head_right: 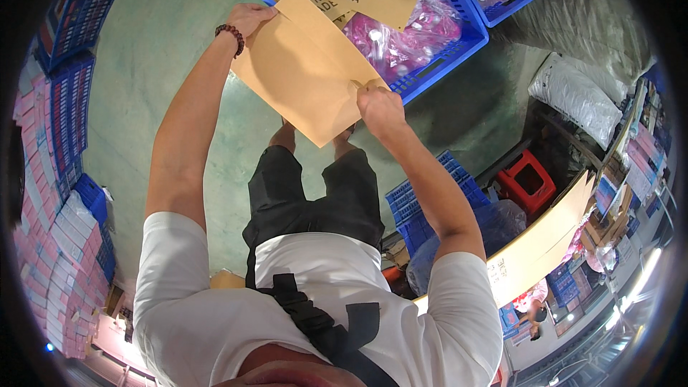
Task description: The person applies printed cardboard labels to large flat cardboard boxes using yellow adhesive tape. They position each label, smooth it down, and secure it with tape, repeating the process for multiple boxes.
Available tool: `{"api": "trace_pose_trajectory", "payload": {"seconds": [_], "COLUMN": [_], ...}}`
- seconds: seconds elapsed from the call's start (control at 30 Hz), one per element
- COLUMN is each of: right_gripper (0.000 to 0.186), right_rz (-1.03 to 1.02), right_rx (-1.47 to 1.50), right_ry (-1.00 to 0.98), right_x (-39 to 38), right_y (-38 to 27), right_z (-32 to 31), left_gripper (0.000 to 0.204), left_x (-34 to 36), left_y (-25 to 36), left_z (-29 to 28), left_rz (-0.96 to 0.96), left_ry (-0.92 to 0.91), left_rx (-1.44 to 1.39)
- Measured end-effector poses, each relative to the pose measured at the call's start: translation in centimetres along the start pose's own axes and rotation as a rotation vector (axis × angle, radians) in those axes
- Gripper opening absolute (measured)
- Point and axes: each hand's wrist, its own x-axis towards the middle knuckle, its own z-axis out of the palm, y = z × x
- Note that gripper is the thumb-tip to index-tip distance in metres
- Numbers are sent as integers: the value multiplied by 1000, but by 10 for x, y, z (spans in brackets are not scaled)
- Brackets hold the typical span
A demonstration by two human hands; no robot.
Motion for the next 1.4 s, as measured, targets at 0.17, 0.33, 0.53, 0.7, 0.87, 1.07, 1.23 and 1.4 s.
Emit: {"api": "trace_pose_trajectory", "payload": {"seconds": [0.17, 0.33, 0.53, 0.7, 0.87, 1.07, 1.23, 1.4], "right_gripper": [10, 10, 11, 10, 8, 9, 9, 9], "right_rz": [-3, 7, 26, 53, 53, 27, 47, 43], "right_rx": [11, 41, 78, 82, 90, 107, 107, 82], "right_ry": [-18, -15, 85, 43, 61, 159, 57, 11], "right_x": [1, -5, -23, -38, -49, -57, -62, -67], "right_y": [1, 4, 12, 16, 19, 23, 26, 28], "right_z": [1, 7, 18, 19, 21, 30, 29, 28], "left_gripper": [32, 29, 31, 34, 37, 39, 40, 42], "left_x": [-3, -1, 1, -3, -8, -12, -10, -11], "left_y": [1, -1, -4, -2, 4, 7, 6, 6], "left_z": [1, 1, 1, 2, 2, 2, 1, 1], "left_rz": [24, 12, 30, 38, 37, 20, 28, 12], "left_ry": [20, 50, 32, 22, 35, 55, 56, 66], "left_rx": [12, -12, -18, 3, 31, 54, 66, 97]}}
